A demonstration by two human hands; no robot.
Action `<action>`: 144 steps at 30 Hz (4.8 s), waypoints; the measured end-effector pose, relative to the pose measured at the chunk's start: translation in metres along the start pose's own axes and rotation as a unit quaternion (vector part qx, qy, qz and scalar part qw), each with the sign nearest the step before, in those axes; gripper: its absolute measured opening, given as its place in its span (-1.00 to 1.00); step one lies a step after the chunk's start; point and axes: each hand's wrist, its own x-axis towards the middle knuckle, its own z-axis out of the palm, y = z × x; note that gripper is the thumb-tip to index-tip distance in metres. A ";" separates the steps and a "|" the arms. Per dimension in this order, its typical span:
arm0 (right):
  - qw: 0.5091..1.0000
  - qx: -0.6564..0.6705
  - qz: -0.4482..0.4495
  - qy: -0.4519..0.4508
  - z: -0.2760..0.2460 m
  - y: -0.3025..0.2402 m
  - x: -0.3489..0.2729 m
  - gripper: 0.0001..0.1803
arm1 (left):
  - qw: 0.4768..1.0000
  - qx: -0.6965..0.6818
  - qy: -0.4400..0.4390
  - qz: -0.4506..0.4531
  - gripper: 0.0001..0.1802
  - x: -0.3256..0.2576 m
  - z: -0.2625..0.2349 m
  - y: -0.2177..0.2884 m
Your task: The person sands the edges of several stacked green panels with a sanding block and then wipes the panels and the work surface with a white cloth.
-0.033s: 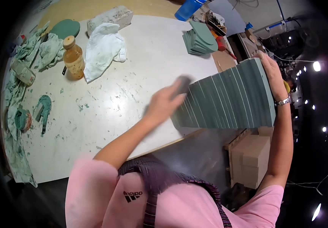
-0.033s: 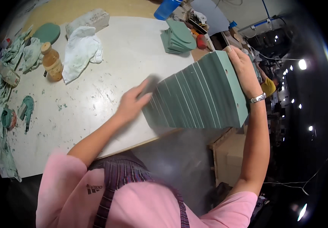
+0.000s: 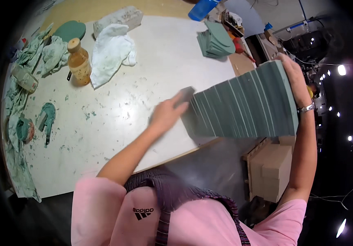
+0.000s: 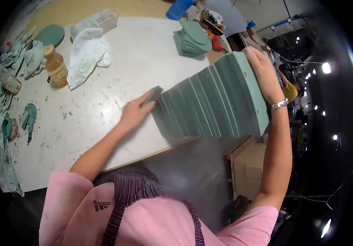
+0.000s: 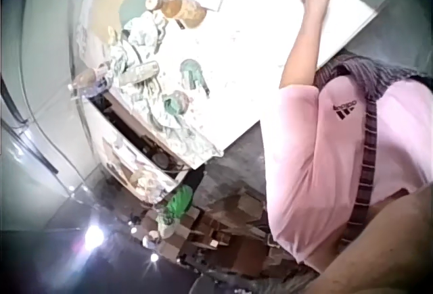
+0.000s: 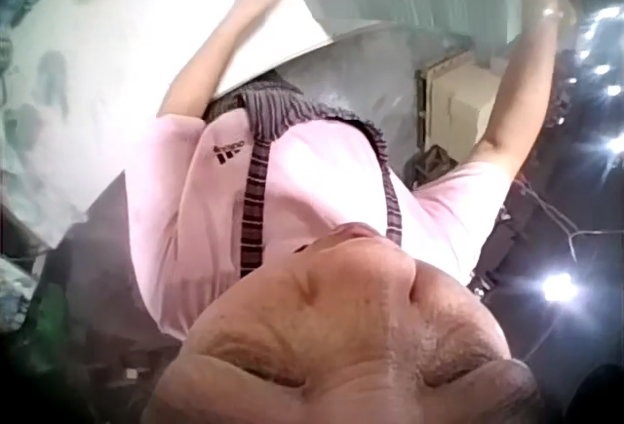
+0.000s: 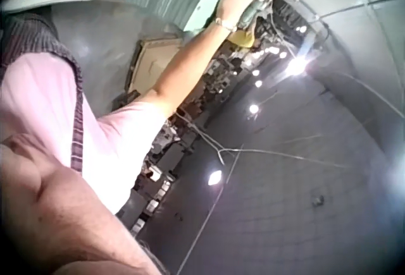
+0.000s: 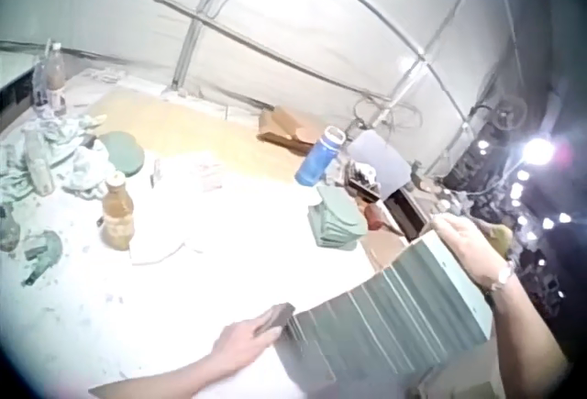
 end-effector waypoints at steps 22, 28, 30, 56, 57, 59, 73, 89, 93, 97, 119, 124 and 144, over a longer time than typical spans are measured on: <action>0.996 0.047 0.078 -0.004 -0.006 0.008 -0.003 -0.52 | 0.982 0.102 0.041 -0.155 -0.44 -0.013 0.003 0.002; 0.997 0.053 0.060 -0.017 -0.003 0.005 0.005 -0.51 | 0.971 0.046 0.052 -0.230 -0.43 -0.013 0.010 -0.018; 0.994 0.066 0.086 0.015 -0.008 0.011 0.002 -0.52 | 0.946 -0.061 0.032 -0.318 -0.44 -0.036 0.000 -0.025; 0.990 -0.034 -0.133 -0.043 0.007 0.016 0.039 -0.44 | 0.816 0.289 0.406 0.293 -0.23 -0.056 0.139 0.183; 0.988 -0.047 -0.145 -0.037 0.004 0.019 0.042 -0.45 | 0.791 0.311 0.400 0.343 -0.22 -0.045 0.140 0.211; 0.985 -0.068 -0.157 -0.036 0.001 0.026 0.050 -0.46 | 0.766 0.339 0.383 0.391 -0.20 -0.038 0.152 0.225; 0.974 0.041 -0.213 -0.062 0.001 0.017 0.039 -0.45 | 0.777 0.316 0.419 0.348 -0.21 -0.053 0.166 0.200; 0.976 0.064 -0.196 -0.068 0.000 0.020 0.039 -0.49 | 0.869 0.170 0.464 -0.025 -0.28 -0.121 0.245 0.025; 0.977 0.088 -0.177 -0.079 -0.008 0.033 0.055 -0.51 | 0.900 -0.028 0.430 -0.073 -0.32 -0.127 0.236 0.043; 0.971 0.123 -0.177 -0.100 -0.005 0.034 0.067 -0.50 | 0.875 0.034 0.483 -0.026 -0.34 -0.117 0.240 0.052; 0.975 0.052 -0.208 -0.067 -0.004 0.028 0.062 -0.46 | 0.895 -0.074 0.438 0.038 -0.15 -0.091 0.261 0.138; 0.977 0.061 -0.193 -0.068 -0.002 0.028 0.052 -0.45 | 0.903 -0.139 0.392 0.109 -0.12 -0.088 0.242 0.191; 0.976 0.016 -0.218 -0.023 0.002 0.012 0.031 -0.45 | 0.726 0.482 0.449 -0.197 -0.19 -0.184 0.078 0.035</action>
